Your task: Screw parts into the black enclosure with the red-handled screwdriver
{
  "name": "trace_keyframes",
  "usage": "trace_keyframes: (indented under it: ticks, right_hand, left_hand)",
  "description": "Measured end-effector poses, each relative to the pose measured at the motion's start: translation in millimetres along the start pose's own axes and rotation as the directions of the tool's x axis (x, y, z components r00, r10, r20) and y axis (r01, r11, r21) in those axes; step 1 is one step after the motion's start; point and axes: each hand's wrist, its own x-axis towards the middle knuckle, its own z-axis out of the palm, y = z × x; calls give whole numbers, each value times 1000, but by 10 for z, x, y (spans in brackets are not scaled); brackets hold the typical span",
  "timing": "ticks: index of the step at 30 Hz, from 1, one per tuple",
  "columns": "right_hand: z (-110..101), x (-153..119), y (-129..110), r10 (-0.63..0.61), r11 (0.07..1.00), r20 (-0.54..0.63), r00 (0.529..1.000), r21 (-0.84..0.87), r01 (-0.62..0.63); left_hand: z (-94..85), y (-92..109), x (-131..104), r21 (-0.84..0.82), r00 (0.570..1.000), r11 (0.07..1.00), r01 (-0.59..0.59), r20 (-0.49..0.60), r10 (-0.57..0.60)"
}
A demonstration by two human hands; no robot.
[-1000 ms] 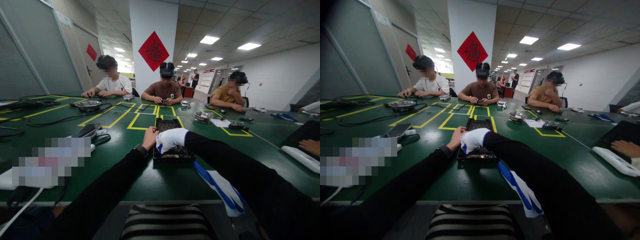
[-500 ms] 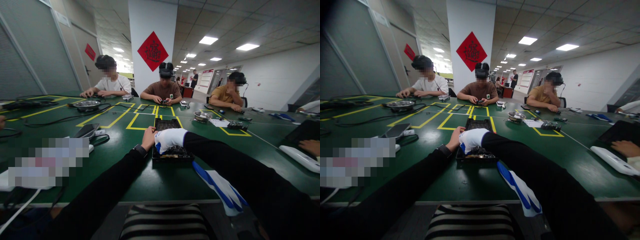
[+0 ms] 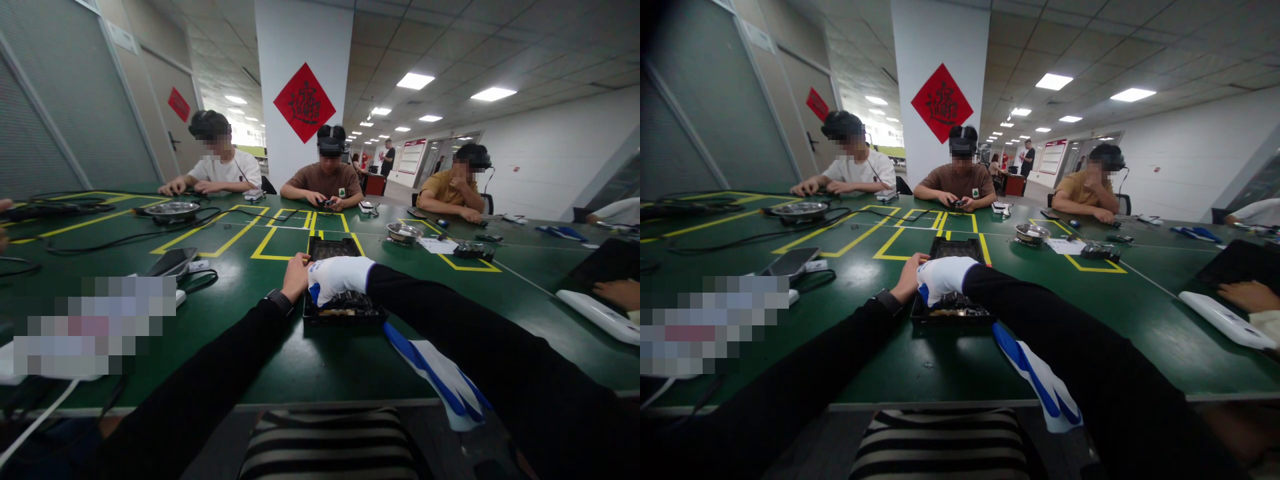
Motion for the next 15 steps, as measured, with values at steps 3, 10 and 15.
trace_keyframes:
  ticks: [3,10,15]
  right_hand:
    - [-8,-10,6,6,1000,-1,1000,-1,-6]
    - [35,47,58,2,1000,-16,1000,-28,-2]
    - [-2,7,8,3,1000,-22,1000,-25,-3]
  left_hand:
    - [-3,3,3,-4,1000,1000,-6,5,6]
    - [3,-10,4,18,999,999,-27,-18,27]
    - [17,-35,13,-11,999,999,-36,-16,36]
